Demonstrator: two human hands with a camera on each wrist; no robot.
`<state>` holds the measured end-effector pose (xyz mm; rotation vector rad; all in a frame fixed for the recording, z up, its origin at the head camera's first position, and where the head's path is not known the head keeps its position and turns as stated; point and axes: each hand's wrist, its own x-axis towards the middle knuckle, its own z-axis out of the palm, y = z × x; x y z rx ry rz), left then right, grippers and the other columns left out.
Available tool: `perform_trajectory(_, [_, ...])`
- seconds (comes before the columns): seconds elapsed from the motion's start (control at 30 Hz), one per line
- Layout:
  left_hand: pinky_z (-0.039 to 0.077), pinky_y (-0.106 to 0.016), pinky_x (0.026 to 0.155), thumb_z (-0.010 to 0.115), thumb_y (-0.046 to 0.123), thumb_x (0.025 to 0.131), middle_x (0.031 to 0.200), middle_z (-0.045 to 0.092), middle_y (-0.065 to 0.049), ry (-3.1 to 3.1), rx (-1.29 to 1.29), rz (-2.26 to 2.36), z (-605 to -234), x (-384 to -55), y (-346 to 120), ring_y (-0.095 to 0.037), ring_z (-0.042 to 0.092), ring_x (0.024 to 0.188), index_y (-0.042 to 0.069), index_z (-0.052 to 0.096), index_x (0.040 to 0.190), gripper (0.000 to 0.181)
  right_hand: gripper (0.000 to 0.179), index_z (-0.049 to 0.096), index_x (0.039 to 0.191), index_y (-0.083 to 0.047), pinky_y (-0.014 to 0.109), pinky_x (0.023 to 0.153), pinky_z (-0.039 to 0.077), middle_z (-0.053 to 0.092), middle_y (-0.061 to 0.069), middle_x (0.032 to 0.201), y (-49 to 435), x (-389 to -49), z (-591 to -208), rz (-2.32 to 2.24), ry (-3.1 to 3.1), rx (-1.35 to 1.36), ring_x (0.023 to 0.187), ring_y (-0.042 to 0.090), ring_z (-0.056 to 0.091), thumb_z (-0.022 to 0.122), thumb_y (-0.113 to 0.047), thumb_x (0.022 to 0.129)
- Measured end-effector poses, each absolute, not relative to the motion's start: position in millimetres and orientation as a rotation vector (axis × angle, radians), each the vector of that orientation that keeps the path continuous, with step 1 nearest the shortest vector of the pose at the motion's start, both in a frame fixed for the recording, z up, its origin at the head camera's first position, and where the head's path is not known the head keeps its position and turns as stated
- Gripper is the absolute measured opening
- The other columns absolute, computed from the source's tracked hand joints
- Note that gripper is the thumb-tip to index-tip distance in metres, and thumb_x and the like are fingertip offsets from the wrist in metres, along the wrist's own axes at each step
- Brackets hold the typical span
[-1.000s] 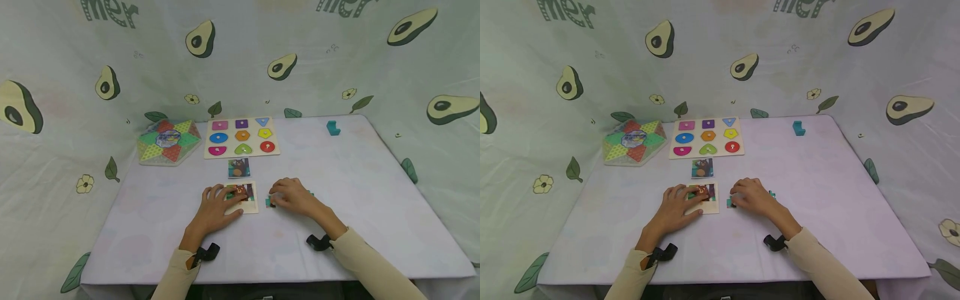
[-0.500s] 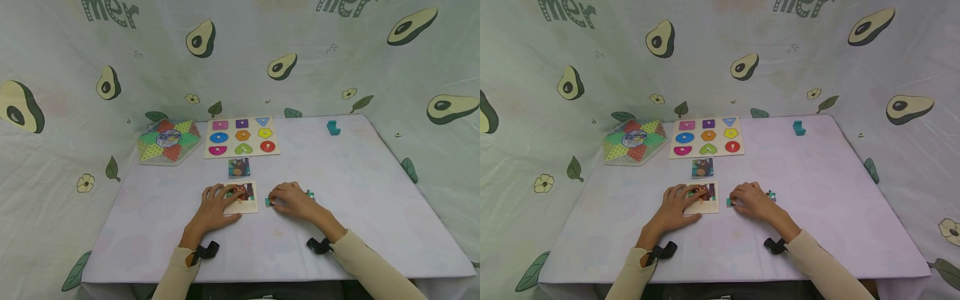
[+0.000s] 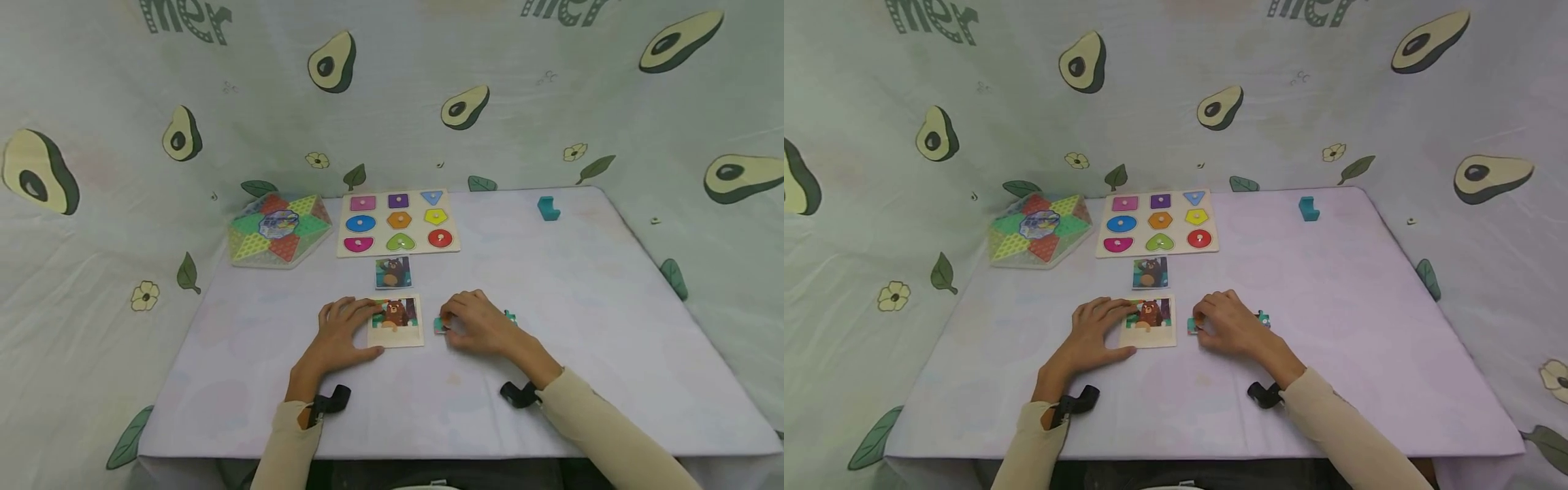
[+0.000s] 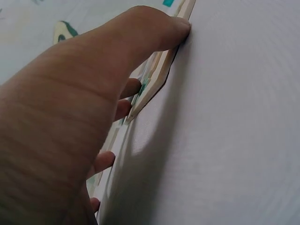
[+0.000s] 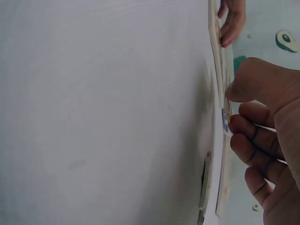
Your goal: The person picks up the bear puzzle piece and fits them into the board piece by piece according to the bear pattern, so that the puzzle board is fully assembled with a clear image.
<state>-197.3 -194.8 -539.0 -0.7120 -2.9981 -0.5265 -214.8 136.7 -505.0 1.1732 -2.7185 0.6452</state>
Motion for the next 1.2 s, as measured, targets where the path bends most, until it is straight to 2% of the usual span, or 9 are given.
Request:
perform_trajectory(0.3, [0.014,-0.061,0.11,0.067,0.068,0.08,0.153,0.041,0.007,-3.022,-0.718,-0.543,-534,-201,-193,-0.031,0.024,0.143,0.035,0.048,0.148,0.079,0.022,0.068,0.1,-0.014,0.038,0.09,0.041,0.065,-0.006,0.098,124,-218,-491,0.725,-2.711,1.202,0.097,0.012,0.056,0.076,-0.019,0.081])
perform_trajectory(0.5, [0.017,-0.062,0.11,0.067,0.068,0.08,0.152,0.043,0.006,-2.978,-0.729,-0.526,-531,-205,-192,-0.031,0.027,0.142,0.034,0.048,0.148,0.078,0.023,0.068,0.1,-0.014,0.036,0.087,0.041,0.064,-0.006,0.096,110,-223,-488,0.766,-2.657,1.219,0.093,0.01,0.055,0.078,-0.019,0.079])
perform_trajectory(0.83, [0.018,-0.064,0.11,0.066,0.07,0.08,0.151,0.044,0.006,-3.032,-0.708,-0.535,-539,-188,-193,-0.032,0.027,0.142,0.035,0.049,0.147,0.078,0.026,0.068,0.104,-0.014,0.036,0.09,0.043,0.065,-0.008,0.099,89,-208,-493,0.729,-2.678,1.237,0.097,0.011,0.056,0.077,-0.024,0.082])
perform_trajectory(1.2, [0.018,-0.063,0.11,0.067,0.068,0.081,0.152,0.043,0.005,-3.011,-0.715,-0.52,-535,-190,-192,-0.033,0.026,0.142,0.034,0.048,0.148,0.077,0.024,0.067,0.104,-0.016,0.035,0.091,0.042,0.063,-0.008,0.097,80,-209,-488,0.746,-2.687,1.24,0.098,0.011,0.055,0.076,-0.022,0.083])
